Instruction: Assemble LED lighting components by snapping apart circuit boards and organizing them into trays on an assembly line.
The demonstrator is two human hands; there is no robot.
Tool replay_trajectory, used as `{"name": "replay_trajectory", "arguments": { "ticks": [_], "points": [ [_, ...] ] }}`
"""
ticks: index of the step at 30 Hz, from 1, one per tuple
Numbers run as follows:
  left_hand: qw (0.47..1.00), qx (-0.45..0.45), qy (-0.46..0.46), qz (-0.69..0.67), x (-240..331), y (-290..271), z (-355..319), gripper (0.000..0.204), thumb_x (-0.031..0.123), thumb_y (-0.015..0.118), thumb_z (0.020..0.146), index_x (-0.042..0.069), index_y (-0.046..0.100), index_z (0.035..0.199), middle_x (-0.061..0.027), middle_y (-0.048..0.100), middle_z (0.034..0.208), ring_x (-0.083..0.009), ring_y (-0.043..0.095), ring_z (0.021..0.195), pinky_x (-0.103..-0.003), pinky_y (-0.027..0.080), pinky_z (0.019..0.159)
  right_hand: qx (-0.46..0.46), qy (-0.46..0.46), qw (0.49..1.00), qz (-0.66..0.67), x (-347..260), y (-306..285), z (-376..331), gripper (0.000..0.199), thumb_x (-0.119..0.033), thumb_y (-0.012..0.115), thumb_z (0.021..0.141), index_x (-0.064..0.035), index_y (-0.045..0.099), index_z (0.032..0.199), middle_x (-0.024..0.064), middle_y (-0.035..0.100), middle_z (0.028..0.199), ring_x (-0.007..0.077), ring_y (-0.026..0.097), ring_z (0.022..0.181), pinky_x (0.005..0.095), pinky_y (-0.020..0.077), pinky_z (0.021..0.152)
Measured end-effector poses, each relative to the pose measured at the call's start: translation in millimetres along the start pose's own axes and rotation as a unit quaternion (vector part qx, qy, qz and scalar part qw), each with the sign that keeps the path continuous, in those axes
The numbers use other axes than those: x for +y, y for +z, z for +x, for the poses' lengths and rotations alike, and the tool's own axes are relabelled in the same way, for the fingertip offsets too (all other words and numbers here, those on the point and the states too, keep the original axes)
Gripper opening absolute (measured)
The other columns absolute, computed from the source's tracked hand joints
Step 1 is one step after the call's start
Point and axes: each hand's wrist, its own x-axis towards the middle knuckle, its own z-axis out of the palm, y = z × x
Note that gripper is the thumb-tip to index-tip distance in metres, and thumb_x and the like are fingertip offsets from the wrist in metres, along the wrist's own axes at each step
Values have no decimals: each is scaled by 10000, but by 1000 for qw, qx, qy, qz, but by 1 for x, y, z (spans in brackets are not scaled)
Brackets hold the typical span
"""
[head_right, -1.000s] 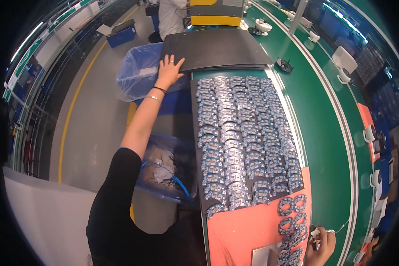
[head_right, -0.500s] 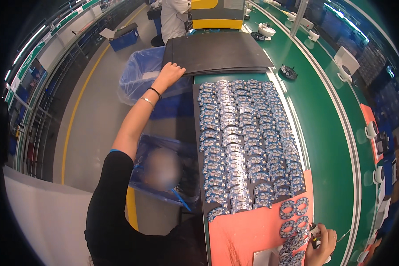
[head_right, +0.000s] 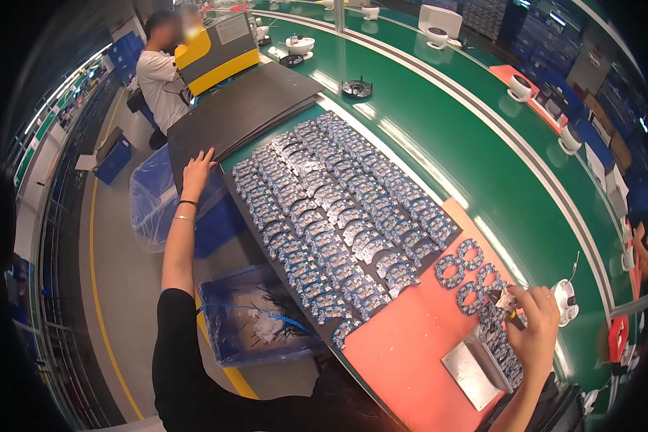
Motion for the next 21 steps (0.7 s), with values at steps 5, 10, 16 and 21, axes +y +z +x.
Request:
{"name": "replay_trajectory", "arguments": {
  "ticks": [5, 10, 16, 21],
  "points": [
    [995, 54, 68, 48, -1, 9, -6, 431, 375, 491, 976, 201, 508, 1369, -140, 612, 1276, -378, 658, 1010, -420, 571, 720, -6, 1, 1000, 9, -9, 10, -1, 420, 38, 679, 562, -35, 639, 974, 110, 552, 794, 323, 547, 783, 423, 420, 717],
    [998, 52, -18, 16, -3, -1, -28, 492, 341, 575, 951, 116, 485, 1379, -227, 533, 1317, -412, 523, 1189, -468, 442, 998, -8, -1, 1000, 23, -16, 15, 5, 421, 42, 686, 553, -39, 644, 963, 102, 573, 803, 323, 562, 799, 420, 440, 745],
    [982, 74, -10, -174, 17, -26, -20, 358, 63, 606, 857, 23, 613, 1212, -163, 591, 1275, -352, 551, 1164, -409, 451, 1007, 1, 14, 1000, 19, -8, 16, -2, 453, 55, 662, 532, -44, 652, 974, 113, 559, 793, 333, 560, 800, 427, 448, 753],
    [987, 111, 38, -112, 28, -27, -20, 326, 26, 573, 851, 13, 618, 1174, -153, 660, 1105, -345, 623, 1040, -389, 499, 937, -9, 17, 1000, 14, -6, 10, -5, 459, 46, 667, 532, -37, 643, 982, 113, 544, 794, 330, 548, 791, 424, 434, 724]
  ]
}}
